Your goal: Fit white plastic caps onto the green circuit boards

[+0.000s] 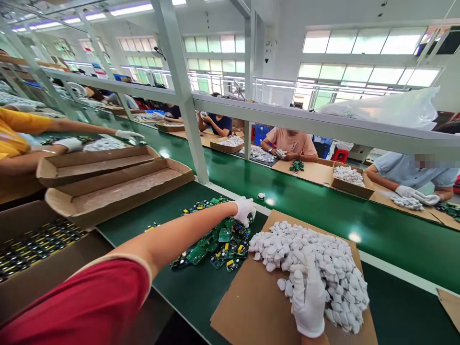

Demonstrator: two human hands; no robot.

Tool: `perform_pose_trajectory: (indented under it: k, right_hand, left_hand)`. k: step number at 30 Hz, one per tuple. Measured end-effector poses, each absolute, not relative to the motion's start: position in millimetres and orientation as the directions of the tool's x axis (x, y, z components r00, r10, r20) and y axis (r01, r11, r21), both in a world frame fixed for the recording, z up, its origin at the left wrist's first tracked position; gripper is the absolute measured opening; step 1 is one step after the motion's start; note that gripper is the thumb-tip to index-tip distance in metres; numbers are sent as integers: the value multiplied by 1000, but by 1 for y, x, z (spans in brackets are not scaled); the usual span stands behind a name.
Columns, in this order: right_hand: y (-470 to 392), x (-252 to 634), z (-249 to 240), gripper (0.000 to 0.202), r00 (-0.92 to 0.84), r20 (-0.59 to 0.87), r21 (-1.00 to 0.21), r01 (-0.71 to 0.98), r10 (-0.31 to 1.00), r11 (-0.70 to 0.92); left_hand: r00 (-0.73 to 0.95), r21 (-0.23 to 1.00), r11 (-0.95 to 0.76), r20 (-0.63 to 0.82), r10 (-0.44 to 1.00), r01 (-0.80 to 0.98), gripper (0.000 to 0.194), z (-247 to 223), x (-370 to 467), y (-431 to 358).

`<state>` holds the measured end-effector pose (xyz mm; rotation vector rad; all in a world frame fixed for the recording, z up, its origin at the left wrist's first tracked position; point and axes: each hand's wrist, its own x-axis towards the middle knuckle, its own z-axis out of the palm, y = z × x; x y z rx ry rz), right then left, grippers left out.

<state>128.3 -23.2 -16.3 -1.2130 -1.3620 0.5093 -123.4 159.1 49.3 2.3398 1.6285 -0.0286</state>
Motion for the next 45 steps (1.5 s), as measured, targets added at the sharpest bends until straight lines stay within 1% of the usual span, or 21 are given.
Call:
perform_pose_trajectory:
  k: [2, 4, 6, 7, 8, 9, 10, 11, 13, 15, 17, 19, 22, 25, 29, 33, 35, 38, 40, 42, 45]
  right_hand:
    - [-27, 128, -10, 48, 260, 403, -898, 296, 877, 325]
    - [-28, 129, -9, 49, 276, 423, -894, 284, 863, 347]
    - [-24, 131, -14, 48, 272, 478, -860, 337, 835, 383]
    - [-20, 133, -18, 47, 263, 507, -838, 374, 821, 398]
    - [-17, 135, -21, 47, 256, 521, -822, 406, 814, 399]
    - [-15, 137, -24, 46, 254, 523, -814, 432, 814, 388]
    - [-13, 139, -25, 45, 260, 514, -813, 450, 817, 368]
    - [-12, 141, -25, 44, 278, 499, -819, 462, 821, 341]
    - [-12, 144, -19, 41, 325, 486, -819, 492, 811, 295]
    - [-13, 150, -8, 38, 343, 486, -809, 525, 803, 265]
    - [-14, 159, 4, 34, 298, 470, -794, 555, 831, 250]
    - [-20, 170, 10, 29, 146, 486, -732, 607, 861, 310]
    - [-41, 181, 3, 24, -24, 416, -623, 721, 909, 303]
    - [-66, 179, -19, 21, 7, 330, -519, 836, 944, 175]
    - [-80, 162, -43, 29, 102, 324, -342, 940, 940, 16]
    - [-70, 140, -49, 46, 41, 310, -232, 972, 950, 34]
    - [-65, 135, -49, 35, 32, 304, -239, 970, 952, 43]
    - [-67, 140, -52, 10, 49, 351, -396, 913, 935, 101]
    - [-74, 147, -55, 6, 68, 402, -526, 834, 913, 169]
    - [-80, 154, -58, 6, 93, 412, -598, 778, 906, 193]
    - [-83, 156, -59, 5, 202, 345, -652, 754, 917, 79]
  left_hand:
    - [375, 271, -338, -97, 922, 901, 35, 64, -124, 146]
    - [415, 325, -388, -14, 910, 863, 32, 74, -123, 133]
    - [462, 388, -442, 47, 886, 809, 28, 76, -118, 122]
    - [480, 456, -457, 72, 874, 764, 29, 73, -113, 114]
    - [445, 680, -380, 88, 891, 627, 32, 69, -106, 105]
    - [422, 854, -267, 62, 904, 447, 38, 64, -96, 94]
    - [433, 958, -132, 9, 901, 255, 44, 59, -85, 81]
    - [476, 996, 9, -48, 878, 85, 48, 54, -71, 66]
    - [541, 959, 240, -124, 832, -149, 44, 45, -41, 40]
    - [549, 891, 363, -166, 819, -272, 32, 37, -15, 24]
    - [577, 783, 495, -220, 787, -376, 35, 28, -1, 19]
    - [651, 711, 573, -215, 728, -407, 35, 18, 1, 22]
    - [730, 679, 587, -110, 675, -440, 32, 5, -9, 26]
    - [778, 667, 591, -29, 628, -453, 43, -3, -20, 28]
    - [841, 730, 600, -64, 537, -327, 67, -1, -26, 26]
    - [838, 744, 590, -77, 540, -312, 67, 0, -27, 26]
    - [828, 734, 591, -71, 557, -334, 64, -1, -27, 28]
    - [811, 725, 577, -45, 584, -375, 60, -4, -27, 30]
    - [802, 725, 566, -32, 597, -392, 58, -5, -27, 30]
    - [800, 727, 566, -38, 599, -389, 56, -6, -26, 29]
    - [838, 735, 595, -69, 541, -324, 53, -8, -24, 28]
